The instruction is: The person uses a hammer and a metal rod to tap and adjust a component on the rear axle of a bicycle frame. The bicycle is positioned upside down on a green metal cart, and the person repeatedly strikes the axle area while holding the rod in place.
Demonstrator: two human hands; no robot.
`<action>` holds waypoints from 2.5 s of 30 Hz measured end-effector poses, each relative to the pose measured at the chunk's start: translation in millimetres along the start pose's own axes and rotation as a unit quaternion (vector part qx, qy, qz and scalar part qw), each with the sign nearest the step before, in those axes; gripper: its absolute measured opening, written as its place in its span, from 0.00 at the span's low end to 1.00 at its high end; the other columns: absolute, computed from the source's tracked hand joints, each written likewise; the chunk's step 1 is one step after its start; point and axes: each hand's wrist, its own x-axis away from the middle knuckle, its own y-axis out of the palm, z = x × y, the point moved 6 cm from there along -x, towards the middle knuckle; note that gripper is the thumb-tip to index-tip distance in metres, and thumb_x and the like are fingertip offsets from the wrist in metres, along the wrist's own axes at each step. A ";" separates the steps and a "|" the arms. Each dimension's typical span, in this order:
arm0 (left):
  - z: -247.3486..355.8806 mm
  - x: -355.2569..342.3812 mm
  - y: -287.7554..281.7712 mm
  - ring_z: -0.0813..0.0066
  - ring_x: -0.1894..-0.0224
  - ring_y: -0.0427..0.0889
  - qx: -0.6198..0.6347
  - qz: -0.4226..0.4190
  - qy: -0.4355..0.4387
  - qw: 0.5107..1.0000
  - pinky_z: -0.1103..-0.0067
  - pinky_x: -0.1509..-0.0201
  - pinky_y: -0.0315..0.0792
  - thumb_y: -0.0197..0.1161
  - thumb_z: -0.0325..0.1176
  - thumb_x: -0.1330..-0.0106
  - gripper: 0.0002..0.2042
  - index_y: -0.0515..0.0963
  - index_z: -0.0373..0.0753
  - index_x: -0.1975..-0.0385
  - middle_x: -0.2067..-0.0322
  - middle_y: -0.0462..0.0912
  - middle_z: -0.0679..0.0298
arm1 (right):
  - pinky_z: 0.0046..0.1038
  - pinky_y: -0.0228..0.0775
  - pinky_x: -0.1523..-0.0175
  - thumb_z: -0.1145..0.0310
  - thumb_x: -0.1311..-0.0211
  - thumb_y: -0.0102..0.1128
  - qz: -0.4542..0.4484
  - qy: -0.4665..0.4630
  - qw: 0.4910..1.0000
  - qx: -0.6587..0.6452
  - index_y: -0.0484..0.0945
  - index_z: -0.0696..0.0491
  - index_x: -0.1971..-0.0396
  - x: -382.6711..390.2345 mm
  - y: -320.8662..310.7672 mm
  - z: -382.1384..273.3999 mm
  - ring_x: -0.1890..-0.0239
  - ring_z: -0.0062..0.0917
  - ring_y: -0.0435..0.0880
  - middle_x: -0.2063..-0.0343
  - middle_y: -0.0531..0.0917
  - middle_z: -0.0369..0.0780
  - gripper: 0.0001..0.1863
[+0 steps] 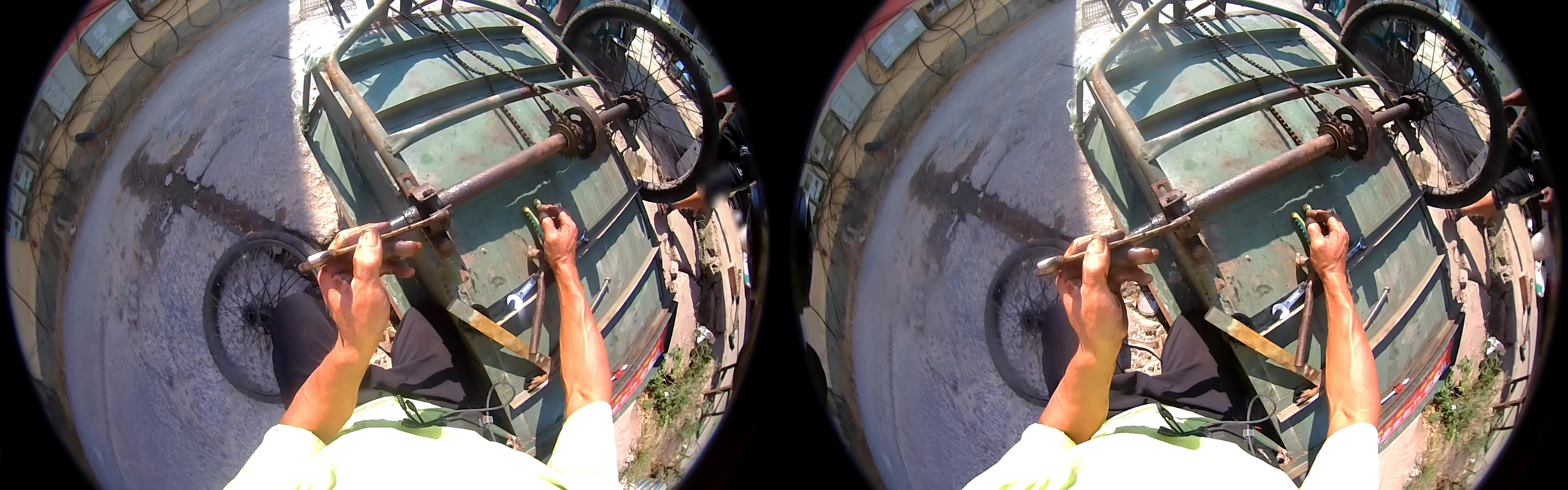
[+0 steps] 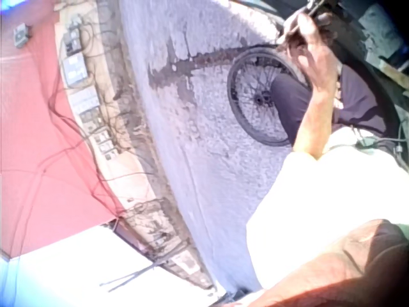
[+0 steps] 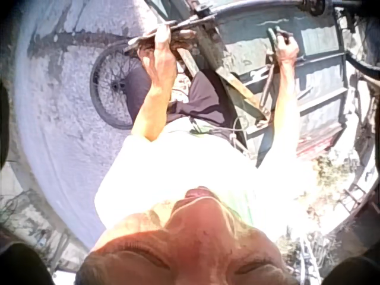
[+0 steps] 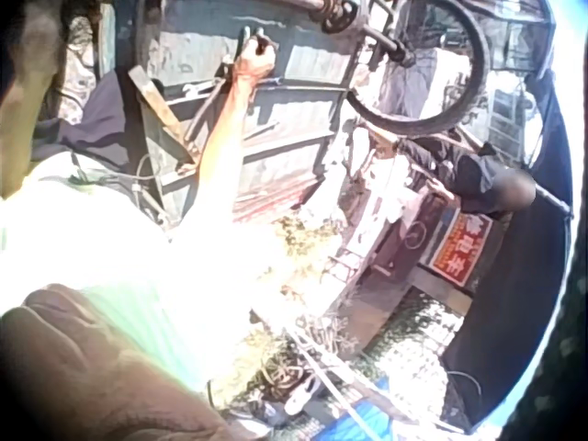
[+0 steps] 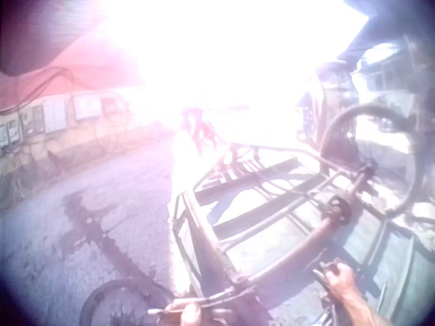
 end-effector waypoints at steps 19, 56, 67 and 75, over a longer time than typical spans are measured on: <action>76.7 -57.5 161.3 0.61 0.73 0.86 -0.461 -0.364 0.229 0.776 0.69 0.69 0.79 0.62 0.36 0.32 0.12 0.82 0.32 0.65 0.78 0.83 0.53 | 0.34 0.76 0.51 0.65 0.43 0.59 0.018 -0.011 0.999 0.026 0.85 0.58 0.62 -2.2 -2.3 -1.6 0.60 0.37 0.86 0.64 0.87 0.46 0.15; 21.1 -63.7 171.3 0.50 0.65 0.87 -0.625 -0.451 0.146 0.621 0.63 0.60 0.80 0.61 0.35 0.36 0.11 0.84 0.37 0.61 0.71 0.85 0.49 | 0.32 0.76 0.53 0.65 0.43 0.59 0.011 -0.004 1.000 0.013 0.85 0.57 0.62 0.2 -3.0 -4.1 0.60 0.34 0.86 0.64 0.87 0.44 0.14; 27.5 -52.1 147.7 0.51 0.71 0.86 -0.570 -0.374 0.216 0.699 0.61 0.66 0.79 0.61 0.39 0.34 0.10 0.83 0.40 0.64 0.78 0.83 0.51 | 0.33 0.76 0.51 0.64 0.43 0.59 0.025 -0.009 1.000 0.016 0.85 0.58 0.62 0.6 -3.2 0.2 0.60 0.36 0.86 0.64 0.87 0.46 0.15; 49.0 -44.3 159.4 0.53 0.74 0.84 -0.525 -0.383 0.300 0.698 0.63 0.70 0.77 0.62 0.36 0.37 0.09 0.82 0.37 0.69 0.81 0.81 0.54 | 0.32 0.76 0.50 0.65 0.43 0.59 0.014 0.002 1.000 0.022 0.85 0.58 0.62 -1.0 0.4 -8.6 0.59 0.34 0.86 0.64 0.87 0.45 0.14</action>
